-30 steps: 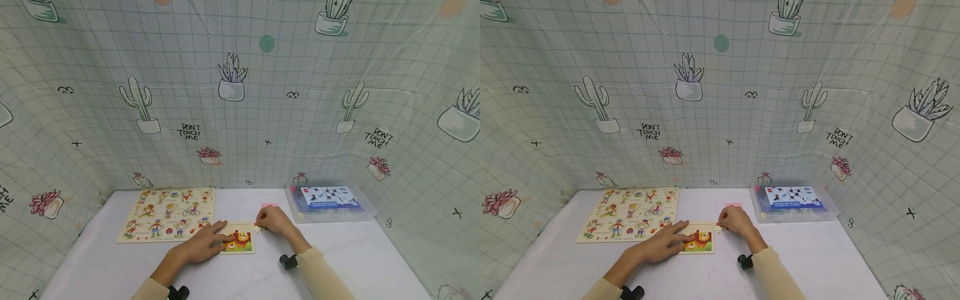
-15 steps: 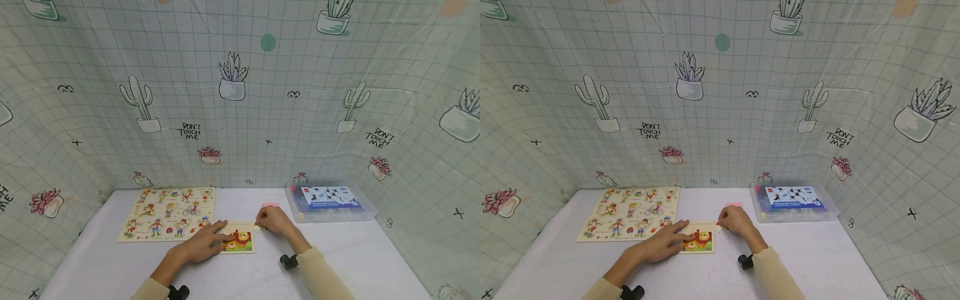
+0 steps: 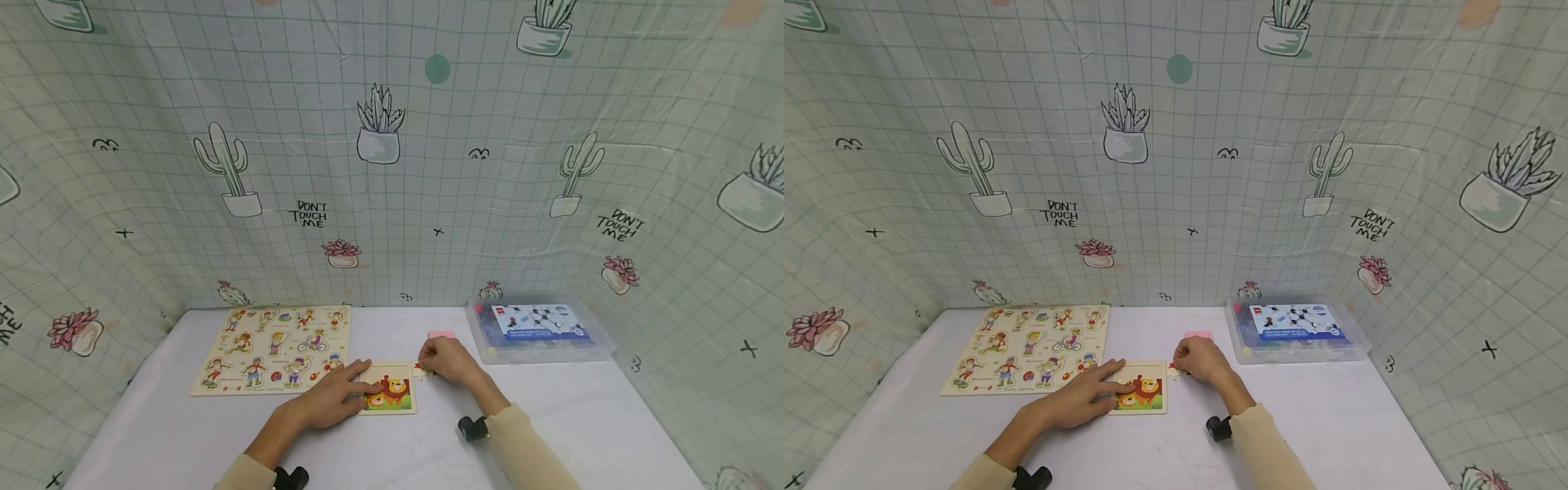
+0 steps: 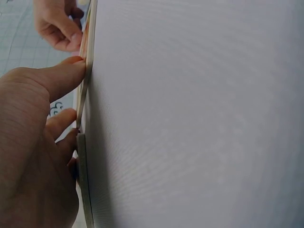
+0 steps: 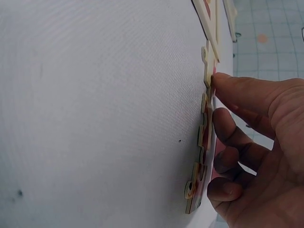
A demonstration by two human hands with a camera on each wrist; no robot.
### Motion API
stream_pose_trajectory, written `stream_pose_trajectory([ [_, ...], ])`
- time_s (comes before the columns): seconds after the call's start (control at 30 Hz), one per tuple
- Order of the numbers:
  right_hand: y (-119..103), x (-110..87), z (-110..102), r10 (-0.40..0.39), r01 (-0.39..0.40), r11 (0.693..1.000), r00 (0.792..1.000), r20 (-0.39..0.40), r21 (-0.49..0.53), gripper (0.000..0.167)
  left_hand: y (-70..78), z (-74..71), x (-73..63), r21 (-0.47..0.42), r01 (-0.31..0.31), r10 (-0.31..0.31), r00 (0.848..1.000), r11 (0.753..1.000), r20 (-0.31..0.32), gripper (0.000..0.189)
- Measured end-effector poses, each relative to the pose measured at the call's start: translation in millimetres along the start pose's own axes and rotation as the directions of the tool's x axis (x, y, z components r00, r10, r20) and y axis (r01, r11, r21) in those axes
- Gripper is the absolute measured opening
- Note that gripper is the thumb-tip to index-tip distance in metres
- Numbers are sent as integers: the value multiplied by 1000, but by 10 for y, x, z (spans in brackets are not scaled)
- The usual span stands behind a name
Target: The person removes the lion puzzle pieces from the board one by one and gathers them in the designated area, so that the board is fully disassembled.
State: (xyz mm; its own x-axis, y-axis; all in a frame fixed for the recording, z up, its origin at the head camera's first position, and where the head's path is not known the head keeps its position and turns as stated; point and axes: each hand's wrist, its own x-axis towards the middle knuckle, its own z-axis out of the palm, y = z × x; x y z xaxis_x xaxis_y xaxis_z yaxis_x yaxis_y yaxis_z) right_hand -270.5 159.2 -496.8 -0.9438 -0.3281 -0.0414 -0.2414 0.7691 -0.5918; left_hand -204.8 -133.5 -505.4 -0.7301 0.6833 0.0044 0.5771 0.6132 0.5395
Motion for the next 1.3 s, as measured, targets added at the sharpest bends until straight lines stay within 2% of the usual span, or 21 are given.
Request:
stream_pose_trajectory([
  [0.47, 8, -7, 1, -11, 11, 1000, 1000, 5, 6, 9, 15, 4, -9, 8, -9, 9, 1000, 1000, -12, 37],
  [0.7, -44, -59, -37, -98, 97, 995, 994, -54, -32, 8, 23, 6, -2, 19, -11, 11, 1000, 1000, -6, 38],
  [0.87, -122, -142, -38, -113, 113, 994, 994, -14, -12, 4, 46, 2, -1, 38, -4, 4, 1000, 999, -4, 39],
  [0.97, -156, -227, -17, -135, 135, 991, 991, 25, -20, 10, 71, -8, -4, 63, -5, 5, 1000, 998, -5, 39],
  [1.1, -200, -352, 22, -181, 185, 981, 981, 67, -62, 27, 109, -12, 1, 121, -11, 15, 1000, 993, -27, 39],
  [1.2, -227, -423, 57, -188, 198, 975, 977, 96, -105, 38, 141, 1, 19, 162, -19, 26, 999, 987, -40, 40],
  [1.3, -243, -464, 97, -182, 197, 971, 976, 118, -133, 43, 182, 26, 40, 184, -32, 38, 999, 982, -25, 41],
])
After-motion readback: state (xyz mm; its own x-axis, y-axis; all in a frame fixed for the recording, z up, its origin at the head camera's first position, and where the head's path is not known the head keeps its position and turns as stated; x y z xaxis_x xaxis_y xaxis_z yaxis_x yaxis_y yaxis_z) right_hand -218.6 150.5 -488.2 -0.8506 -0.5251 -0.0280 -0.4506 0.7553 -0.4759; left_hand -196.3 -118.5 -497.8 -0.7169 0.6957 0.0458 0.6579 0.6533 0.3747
